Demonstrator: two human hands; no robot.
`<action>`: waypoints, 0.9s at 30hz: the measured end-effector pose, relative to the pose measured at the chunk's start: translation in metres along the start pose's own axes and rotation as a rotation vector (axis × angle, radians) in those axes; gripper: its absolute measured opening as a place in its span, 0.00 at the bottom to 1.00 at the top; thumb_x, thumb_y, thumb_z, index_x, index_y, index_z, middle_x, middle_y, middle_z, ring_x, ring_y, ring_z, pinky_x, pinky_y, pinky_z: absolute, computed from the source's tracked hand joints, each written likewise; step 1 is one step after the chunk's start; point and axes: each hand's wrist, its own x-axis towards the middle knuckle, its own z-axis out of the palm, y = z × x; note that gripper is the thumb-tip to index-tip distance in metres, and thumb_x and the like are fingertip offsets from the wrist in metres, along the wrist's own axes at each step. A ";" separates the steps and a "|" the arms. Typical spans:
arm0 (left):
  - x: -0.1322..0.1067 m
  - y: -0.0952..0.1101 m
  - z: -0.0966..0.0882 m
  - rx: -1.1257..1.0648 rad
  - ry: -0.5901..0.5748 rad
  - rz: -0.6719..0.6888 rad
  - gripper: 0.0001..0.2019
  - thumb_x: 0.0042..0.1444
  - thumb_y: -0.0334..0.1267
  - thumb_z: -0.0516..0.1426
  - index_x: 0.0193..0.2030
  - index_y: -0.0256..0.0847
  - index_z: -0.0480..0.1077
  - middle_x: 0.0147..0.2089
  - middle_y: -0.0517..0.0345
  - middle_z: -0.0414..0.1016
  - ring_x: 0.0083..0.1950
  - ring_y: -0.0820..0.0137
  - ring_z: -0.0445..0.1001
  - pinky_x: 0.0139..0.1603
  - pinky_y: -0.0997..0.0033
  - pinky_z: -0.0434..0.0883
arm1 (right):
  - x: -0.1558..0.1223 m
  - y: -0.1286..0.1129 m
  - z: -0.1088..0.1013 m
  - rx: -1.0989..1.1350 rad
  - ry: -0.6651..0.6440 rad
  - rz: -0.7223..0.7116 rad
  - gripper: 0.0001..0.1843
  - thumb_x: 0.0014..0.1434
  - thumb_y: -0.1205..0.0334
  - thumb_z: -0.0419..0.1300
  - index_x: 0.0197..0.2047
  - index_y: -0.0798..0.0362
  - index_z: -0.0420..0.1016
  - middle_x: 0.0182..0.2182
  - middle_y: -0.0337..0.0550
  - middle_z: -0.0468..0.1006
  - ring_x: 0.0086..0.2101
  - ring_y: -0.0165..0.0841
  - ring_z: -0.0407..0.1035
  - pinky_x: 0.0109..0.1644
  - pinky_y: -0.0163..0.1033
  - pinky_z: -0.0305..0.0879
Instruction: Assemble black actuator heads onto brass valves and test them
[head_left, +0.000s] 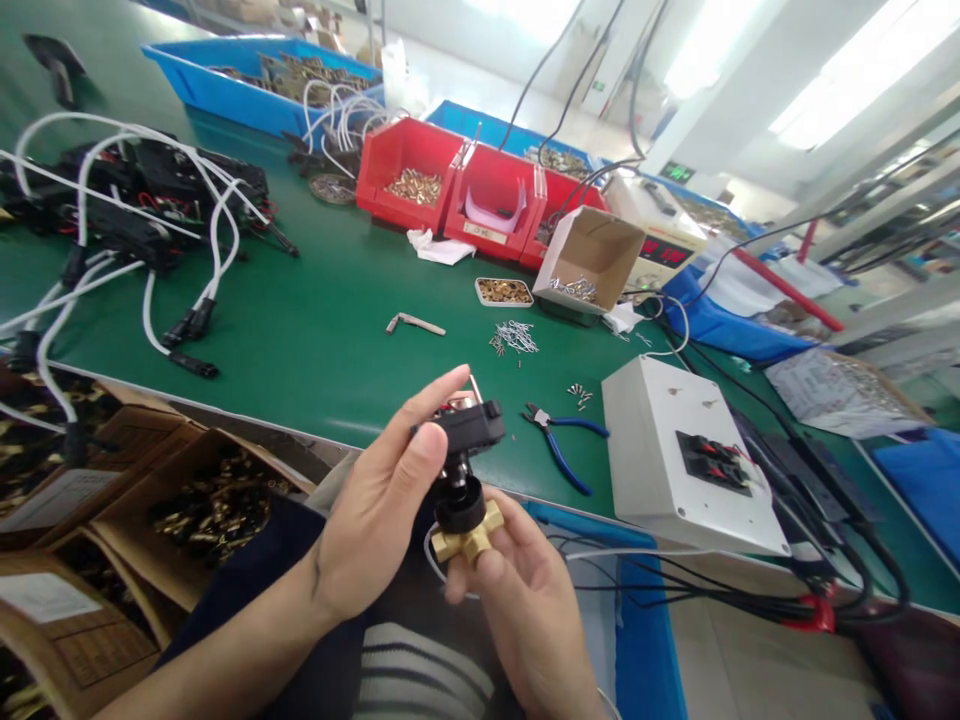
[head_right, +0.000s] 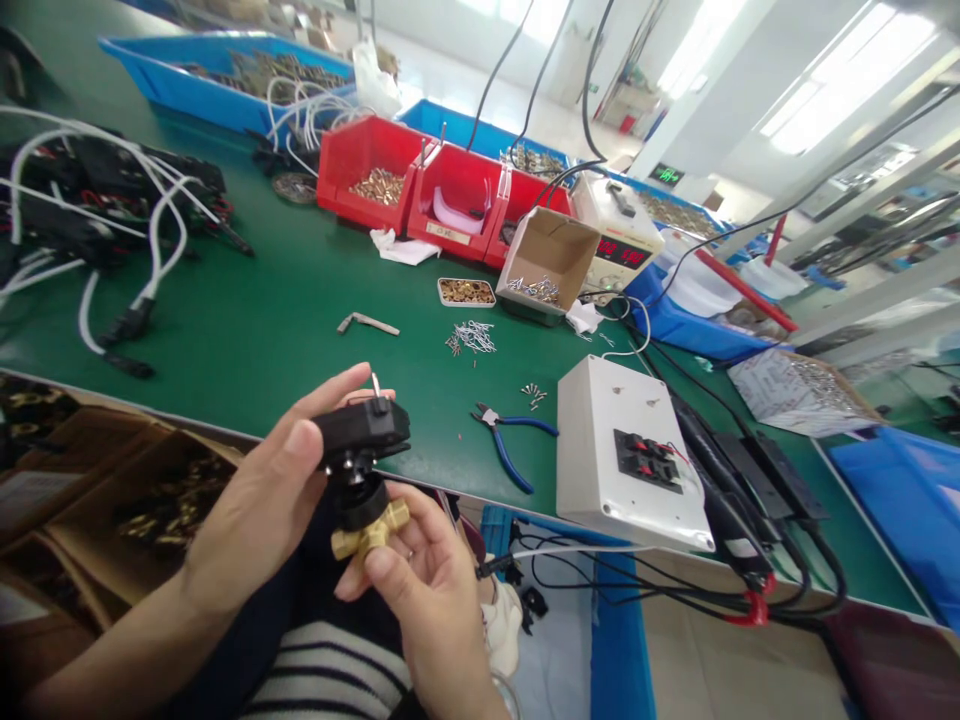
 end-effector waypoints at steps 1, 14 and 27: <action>-0.002 0.000 0.000 0.061 -0.035 0.043 0.19 0.70 0.51 0.51 0.65 0.60 0.68 0.65 0.64 0.73 0.66 0.65 0.70 0.70 0.64 0.62 | 0.000 -0.001 0.000 -0.012 0.010 -0.007 0.22 0.57 0.53 0.72 0.54 0.45 0.79 0.36 0.40 0.82 0.27 0.23 0.73 0.33 0.28 0.68; -0.009 0.002 -0.002 0.465 -0.126 0.304 0.21 0.71 0.42 0.51 0.69 0.52 0.63 0.71 0.65 0.67 0.71 0.70 0.65 0.73 0.74 0.57 | -0.015 0.004 0.020 -0.190 0.325 -0.107 0.31 0.50 0.44 0.74 0.54 0.49 0.79 0.31 0.41 0.84 0.25 0.33 0.77 0.32 0.39 0.74; -0.014 -0.002 -0.005 0.702 -0.180 0.264 0.37 0.64 0.54 0.57 0.75 0.56 0.47 0.77 0.55 0.54 0.76 0.57 0.57 0.73 0.56 0.62 | 0.001 0.003 0.001 -0.169 0.261 -0.136 0.24 0.57 0.48 0.70 0.55 0.48 0.79 0.29 0.40 0.82 0.23 0.29 0.73 0.27 0.35 0.71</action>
